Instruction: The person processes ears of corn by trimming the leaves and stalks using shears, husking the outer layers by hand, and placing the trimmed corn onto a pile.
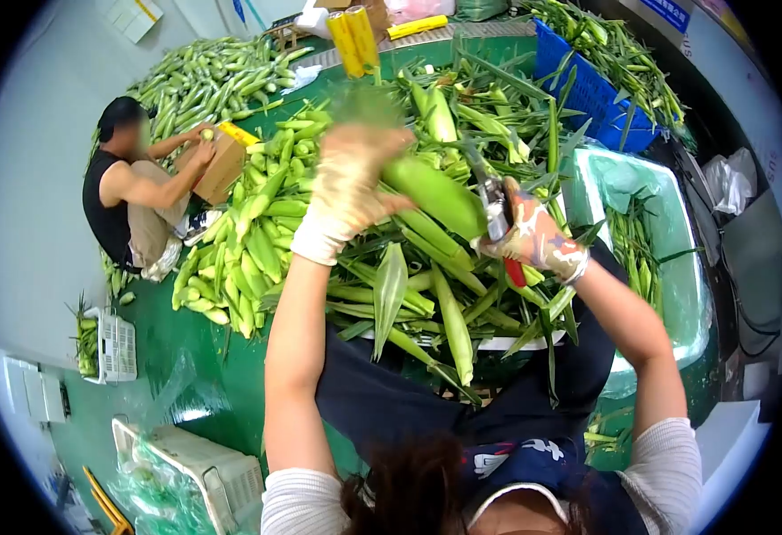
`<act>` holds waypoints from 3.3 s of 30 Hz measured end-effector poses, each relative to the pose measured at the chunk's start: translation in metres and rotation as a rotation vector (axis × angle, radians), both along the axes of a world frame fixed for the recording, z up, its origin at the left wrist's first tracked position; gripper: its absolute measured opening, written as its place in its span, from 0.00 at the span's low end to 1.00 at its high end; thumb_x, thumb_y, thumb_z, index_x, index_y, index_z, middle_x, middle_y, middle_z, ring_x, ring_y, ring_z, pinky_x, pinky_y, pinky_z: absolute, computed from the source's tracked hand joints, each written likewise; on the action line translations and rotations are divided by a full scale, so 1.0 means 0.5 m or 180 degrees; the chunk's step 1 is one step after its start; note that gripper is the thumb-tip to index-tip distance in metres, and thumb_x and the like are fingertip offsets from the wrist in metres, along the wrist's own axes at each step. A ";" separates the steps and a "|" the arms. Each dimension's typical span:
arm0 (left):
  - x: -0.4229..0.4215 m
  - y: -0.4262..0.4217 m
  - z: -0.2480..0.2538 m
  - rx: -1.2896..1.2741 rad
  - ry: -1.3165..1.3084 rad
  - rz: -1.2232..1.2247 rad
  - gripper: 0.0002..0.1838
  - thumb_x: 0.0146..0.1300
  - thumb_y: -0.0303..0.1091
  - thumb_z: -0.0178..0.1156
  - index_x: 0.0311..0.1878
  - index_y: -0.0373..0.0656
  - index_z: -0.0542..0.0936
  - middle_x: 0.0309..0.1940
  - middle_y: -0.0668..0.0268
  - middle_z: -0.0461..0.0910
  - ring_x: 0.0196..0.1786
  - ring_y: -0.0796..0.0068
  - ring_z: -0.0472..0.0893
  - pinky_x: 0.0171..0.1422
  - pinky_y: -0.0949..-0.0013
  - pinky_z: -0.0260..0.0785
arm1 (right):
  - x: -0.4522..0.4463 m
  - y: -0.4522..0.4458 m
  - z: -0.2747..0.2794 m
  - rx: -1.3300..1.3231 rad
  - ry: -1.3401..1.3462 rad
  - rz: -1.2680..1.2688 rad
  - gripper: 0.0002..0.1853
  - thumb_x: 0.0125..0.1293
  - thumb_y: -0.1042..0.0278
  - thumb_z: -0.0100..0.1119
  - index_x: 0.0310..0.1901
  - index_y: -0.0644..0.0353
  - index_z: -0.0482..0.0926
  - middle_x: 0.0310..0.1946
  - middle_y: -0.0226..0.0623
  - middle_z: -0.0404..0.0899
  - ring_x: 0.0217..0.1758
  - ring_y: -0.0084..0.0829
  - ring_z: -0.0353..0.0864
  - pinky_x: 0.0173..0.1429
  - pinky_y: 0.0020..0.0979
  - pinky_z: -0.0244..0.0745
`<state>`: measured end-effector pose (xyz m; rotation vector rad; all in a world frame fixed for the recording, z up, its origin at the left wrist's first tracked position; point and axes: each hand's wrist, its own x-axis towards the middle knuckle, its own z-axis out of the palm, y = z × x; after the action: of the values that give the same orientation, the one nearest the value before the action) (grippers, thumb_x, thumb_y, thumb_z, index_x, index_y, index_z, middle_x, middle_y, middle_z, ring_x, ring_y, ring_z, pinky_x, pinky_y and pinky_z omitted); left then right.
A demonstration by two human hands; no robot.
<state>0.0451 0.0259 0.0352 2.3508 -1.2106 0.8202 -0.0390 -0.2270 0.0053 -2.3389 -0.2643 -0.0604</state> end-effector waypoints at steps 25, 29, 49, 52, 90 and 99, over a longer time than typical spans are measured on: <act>-0.080 0.007 -0.104 -0.0718 0.4789 -0.0541 0.45 0.51 0.32 0.71 0.66 0.26 0.56 0.39 0.61 0.84 0.41 0.81 0.80 0.51 0.78 0.70 | 0.033 -0.076 0.012 0.1058 0.1876 0.1645 0.30 0.47 0.67 0.74 0.50 0.60 0.68 0.38 0.30 0.74 0.38 0.23 0.75 0.42 0.25 0.74; -0.066 0.022 -0.105 -0.0116 0.3932 -0.0460 0.40 0.50 0.29 0.71 0.64 0.28 0.61 0.39 0.63 0.83 0.40 0.82 0.80 0.51 0.78 0.70 | 0.040 -0.080 0.010 0.1171 0.2398 0.1451 0.17 0.50 0.68 0.70 0.39 0.65 0.76 0.28 0.36 0.79 0.30 0.25 0.79 0.33 0.25 0.77; 0.007 0.138 -0.125 -0.2717 0.4119 0.0290 0.35 0.53 0.48 0.64 0.59 0.34 0.70 0.43 0.53 0.80 0.44 0.61 0.80 0.54 0.58 0.72 | -0.043 -0.068 -0.004 0.2465 0.1484 0.0349 0.16 0.56 0.63 0.66 0.41 0.64 0.77 0.27 0.34 0.80 0.24 0.22 0.78 0.29 0.25 0.75; 0.124 0.355 -0.191 -0.4185 0.3790 0.0823 0.35 0.58 0.50 0.61 0.62 0.37 0.67 0.57 0.54 0.71 0.59 0.60 0.71 0.68 0.57 0.58 | -0.106 -0.276 -0.031 0.2555 0.0485 -0.0656 0.18 0.59 0.63 0.63 0.46 0.65 0.75 0.29 0.37 0.79 0.22 0.20 0.75 0.29 0.22 0.74; 0.052 -0.251 -0.036 -0.3091 0.4386 -0.1862 0.35 0.60 0.53 0.61 0.61 0.35 0.68 0.53 0.56 0.75 0.53 0.67 0.77 0.53 0.65 0.71 | -0.065 -0.230 0.020 -0.0094 -0.1884 -0.0626 0.26 0.46 0.64 0.67 0.46 0.64 0.70 0.39 0.49 0.75 0.39 0.49 0.76 0.45 0.41 0.71; 0.013 -0.029 0.008 -0.4193 0.3478 -0.1603 0.29 0.60 0.44 0.62 0.60 0.38 0.69 0.51 0.54 0.75 0.56 0.61 0.74 0.63 0.58 0.66 | 0.148 0.029 -0.031 -0.0812 -0.2337 0.0070 0.27 0.45 0.64 0.67 0.47 0.64 0.70 0.42 0.47 0.73 0.45 0.47 0.74 0.49 0.42 0.69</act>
<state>0.0517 0.0115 0.0392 0.9674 -0.4136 -0.0184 0.0349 -0.2127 -0.0103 -2.4745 -0.6862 -0.9298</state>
